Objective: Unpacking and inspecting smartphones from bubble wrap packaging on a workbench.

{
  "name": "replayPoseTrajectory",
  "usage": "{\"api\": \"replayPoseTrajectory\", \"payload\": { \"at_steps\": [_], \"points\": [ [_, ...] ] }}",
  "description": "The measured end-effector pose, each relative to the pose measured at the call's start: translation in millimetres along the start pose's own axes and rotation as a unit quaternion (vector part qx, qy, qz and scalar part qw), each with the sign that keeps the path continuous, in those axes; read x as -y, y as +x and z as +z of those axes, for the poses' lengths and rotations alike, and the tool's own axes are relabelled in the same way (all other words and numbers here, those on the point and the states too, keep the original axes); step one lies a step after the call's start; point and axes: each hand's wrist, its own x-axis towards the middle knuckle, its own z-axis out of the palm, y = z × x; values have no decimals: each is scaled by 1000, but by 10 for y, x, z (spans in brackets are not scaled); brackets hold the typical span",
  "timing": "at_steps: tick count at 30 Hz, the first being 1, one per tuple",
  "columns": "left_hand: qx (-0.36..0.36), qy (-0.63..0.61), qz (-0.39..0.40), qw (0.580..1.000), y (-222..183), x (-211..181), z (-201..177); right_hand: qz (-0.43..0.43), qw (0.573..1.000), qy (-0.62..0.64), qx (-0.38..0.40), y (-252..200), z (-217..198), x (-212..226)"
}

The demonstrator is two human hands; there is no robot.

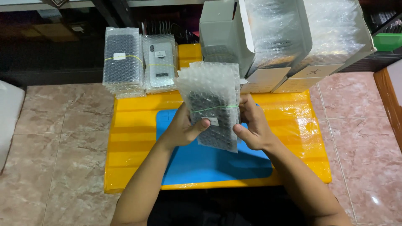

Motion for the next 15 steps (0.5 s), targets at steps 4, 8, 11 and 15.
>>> {"api": "replayPoseTrajectory", "payload": {
  "at_steps": [4,8,11,15],
  "points": [
    [-17,-18,11,1000,-23,80,16,-13,998,-59,-19,49,9,50],
    [-30,-15,24,999,-51,117,31,-55,980,-189,-4,176,-27,273],
    [-46,-27,19,998,-42,83,27,-71,972,-225,-13,137,-61,261],
    [-83,16,20,996,-33,-5,-135,-123,956,-257,-69,124,-90,253]
  ]
}}
